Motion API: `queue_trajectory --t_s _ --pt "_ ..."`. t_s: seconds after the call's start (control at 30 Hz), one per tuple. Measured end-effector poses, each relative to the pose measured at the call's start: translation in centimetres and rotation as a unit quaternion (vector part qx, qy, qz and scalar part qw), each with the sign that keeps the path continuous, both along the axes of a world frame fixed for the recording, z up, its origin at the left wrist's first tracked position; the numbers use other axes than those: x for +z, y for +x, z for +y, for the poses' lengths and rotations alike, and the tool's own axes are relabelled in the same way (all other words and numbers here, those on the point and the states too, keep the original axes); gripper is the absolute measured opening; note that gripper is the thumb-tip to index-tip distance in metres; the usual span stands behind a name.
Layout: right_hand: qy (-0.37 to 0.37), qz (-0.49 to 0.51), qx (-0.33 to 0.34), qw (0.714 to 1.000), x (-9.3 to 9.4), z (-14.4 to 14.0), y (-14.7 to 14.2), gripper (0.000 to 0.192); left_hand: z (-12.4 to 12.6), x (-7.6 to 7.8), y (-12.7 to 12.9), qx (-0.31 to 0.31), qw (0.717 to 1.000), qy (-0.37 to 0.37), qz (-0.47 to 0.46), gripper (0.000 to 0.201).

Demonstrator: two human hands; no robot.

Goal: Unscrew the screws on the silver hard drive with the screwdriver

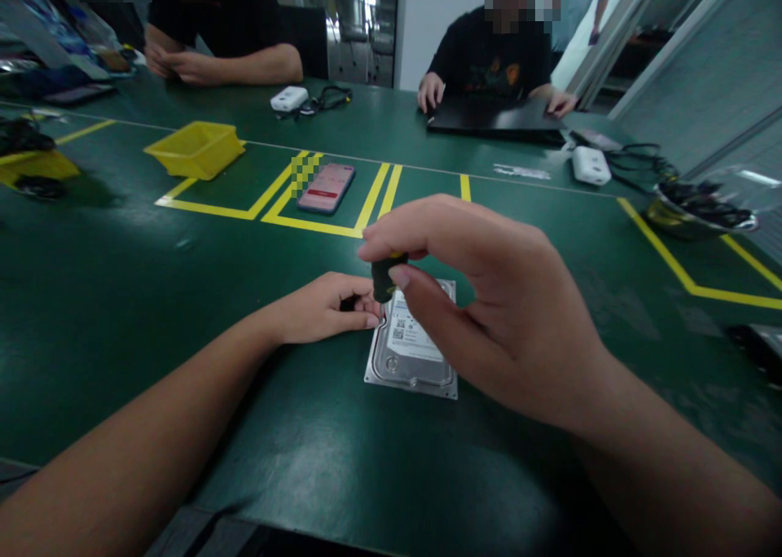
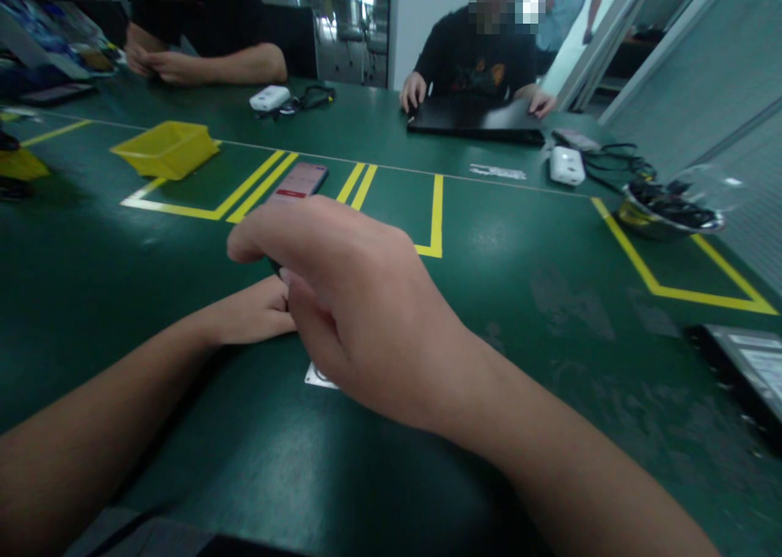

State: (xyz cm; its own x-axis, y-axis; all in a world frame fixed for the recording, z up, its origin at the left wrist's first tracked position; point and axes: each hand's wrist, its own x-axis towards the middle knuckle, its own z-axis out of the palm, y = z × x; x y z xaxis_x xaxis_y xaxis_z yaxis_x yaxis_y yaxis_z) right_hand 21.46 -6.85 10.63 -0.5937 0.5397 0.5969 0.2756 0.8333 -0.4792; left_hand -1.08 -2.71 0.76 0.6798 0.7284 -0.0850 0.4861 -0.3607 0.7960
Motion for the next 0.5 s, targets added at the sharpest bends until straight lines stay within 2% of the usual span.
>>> queue_trajectory --t_s 0.13,0.5 --pt "-0.019 -0.004 0.011 1.0 0.09 -0.11 0.05 0.036 -0.12 0.32 0.18 -0.002 1.0 0.002 -0.007 0.023" --pt "-0.008 0.006 0.014 1.0 -0.08 -0.06 -0.13 0.031 -0.43 0.68 0.35 0.008 1.0 0.003 0.002 0.023"
